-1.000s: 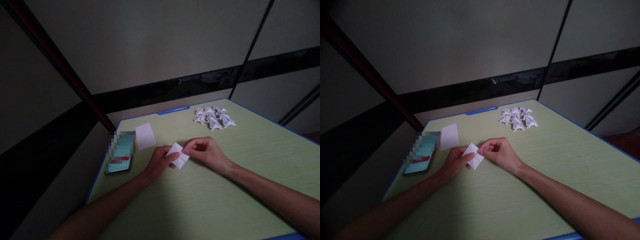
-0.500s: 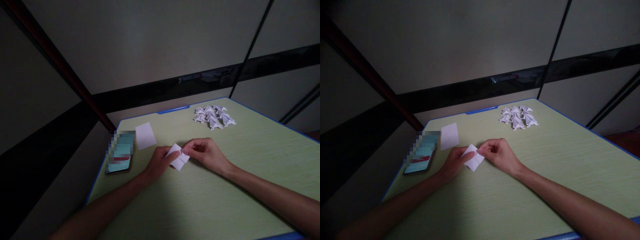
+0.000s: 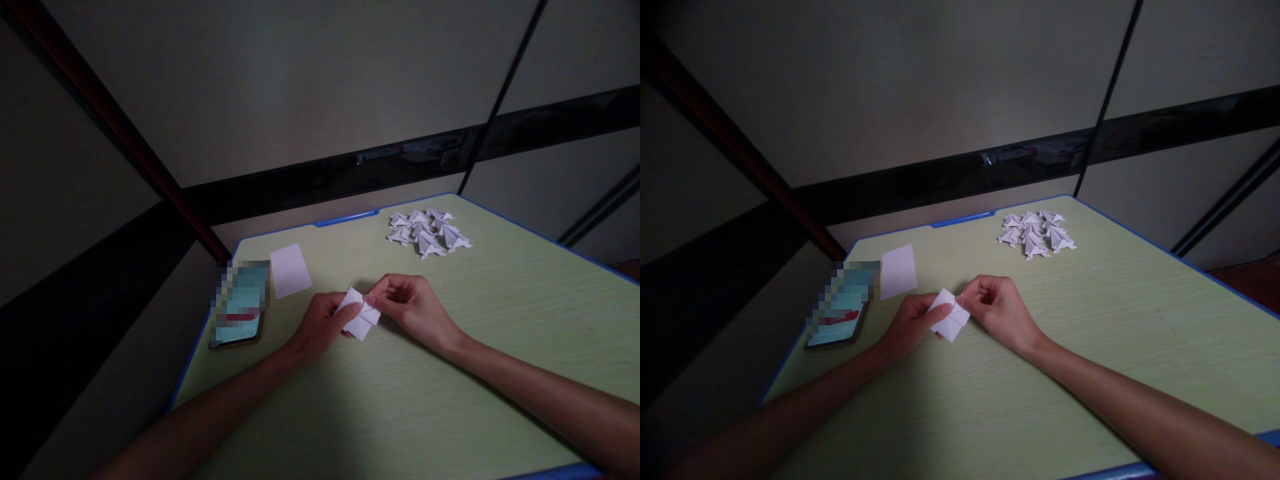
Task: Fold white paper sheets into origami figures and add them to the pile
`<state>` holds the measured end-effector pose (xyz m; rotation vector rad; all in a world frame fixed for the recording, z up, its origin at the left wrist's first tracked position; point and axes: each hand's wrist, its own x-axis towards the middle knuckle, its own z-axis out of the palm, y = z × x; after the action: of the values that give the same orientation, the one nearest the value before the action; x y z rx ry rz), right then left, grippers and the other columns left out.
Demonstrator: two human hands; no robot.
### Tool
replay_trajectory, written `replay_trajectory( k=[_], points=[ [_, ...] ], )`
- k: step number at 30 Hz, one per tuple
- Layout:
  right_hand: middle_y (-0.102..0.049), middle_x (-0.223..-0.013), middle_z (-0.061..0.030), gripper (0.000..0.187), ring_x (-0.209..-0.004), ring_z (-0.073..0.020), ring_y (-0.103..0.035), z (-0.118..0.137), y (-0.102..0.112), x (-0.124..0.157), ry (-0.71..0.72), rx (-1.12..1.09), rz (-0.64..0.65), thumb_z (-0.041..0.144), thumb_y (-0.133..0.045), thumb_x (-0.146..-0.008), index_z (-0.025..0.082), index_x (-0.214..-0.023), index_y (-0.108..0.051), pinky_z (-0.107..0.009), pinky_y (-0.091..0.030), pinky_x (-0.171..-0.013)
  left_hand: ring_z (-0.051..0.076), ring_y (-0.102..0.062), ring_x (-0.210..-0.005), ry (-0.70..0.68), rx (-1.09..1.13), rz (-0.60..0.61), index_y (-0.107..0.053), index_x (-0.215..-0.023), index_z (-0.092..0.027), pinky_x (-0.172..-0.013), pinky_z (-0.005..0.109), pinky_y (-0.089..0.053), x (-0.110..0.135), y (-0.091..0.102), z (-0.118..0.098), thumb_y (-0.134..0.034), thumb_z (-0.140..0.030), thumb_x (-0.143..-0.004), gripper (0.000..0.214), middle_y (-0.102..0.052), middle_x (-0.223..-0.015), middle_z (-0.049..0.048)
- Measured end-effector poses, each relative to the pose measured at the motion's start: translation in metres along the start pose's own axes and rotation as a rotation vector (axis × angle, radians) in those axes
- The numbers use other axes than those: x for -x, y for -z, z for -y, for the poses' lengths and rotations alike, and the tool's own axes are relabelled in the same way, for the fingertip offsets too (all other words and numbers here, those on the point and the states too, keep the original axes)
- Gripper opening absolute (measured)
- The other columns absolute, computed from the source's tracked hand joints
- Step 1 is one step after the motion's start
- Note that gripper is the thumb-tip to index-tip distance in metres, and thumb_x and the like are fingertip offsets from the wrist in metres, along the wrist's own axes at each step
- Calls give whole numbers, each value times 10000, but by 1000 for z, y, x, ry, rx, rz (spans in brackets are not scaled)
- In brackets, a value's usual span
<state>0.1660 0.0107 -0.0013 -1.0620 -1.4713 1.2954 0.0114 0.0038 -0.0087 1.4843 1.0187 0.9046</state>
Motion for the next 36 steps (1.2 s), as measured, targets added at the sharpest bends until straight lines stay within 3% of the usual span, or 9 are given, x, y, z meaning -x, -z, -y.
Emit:
replay_trajectory(
  k=[7,16,27,36],
  points=[
    [-535,-518,-3,170,-463,-84,-458,2,-2,1,20,26,-16,263,-628,-589,115,-587,-544,-224,-354,-458,61,-457,-437,22,-58,-27,-580,-600,-105,-415,167,-364,0,-1,-2,-569,-282,-653,185,-525,-495,-27],
    [-551,-534,4,158,-482,-82,-464,2,0,-3,-26,-72,33,265,-616,-590,125,-577,-544,-220,-347,-484,66,-466,-435,23,-64,-29,-578,-579,-108,-426,171,-366,-1,1,1,-547,-290,-679,210,-530,-484,-23],
    [-521,-530,7,158,-479,-80,-436,1,1,-3,-45,-15,23,258,-596,-599,125,-576,-512,-220,-321,-476,64,-448,-441,12,-118,-36,-546,-548,-109,-425,168,-339,1,-2,-6,-524,-255,-680,198,-500,-476,-28],
    [-432,-511,39,197,-473,-64,-364,5,-1,-5,-55,-17,146,284,-597,-621,145,-586,-462,-206,-271,-458,66,-415,-438,18,-108,-67,-512,-533,-119,-415,171,-318,1,-2,-7,-511,-261,-668,196,-453,-454,-39]
  ],
)
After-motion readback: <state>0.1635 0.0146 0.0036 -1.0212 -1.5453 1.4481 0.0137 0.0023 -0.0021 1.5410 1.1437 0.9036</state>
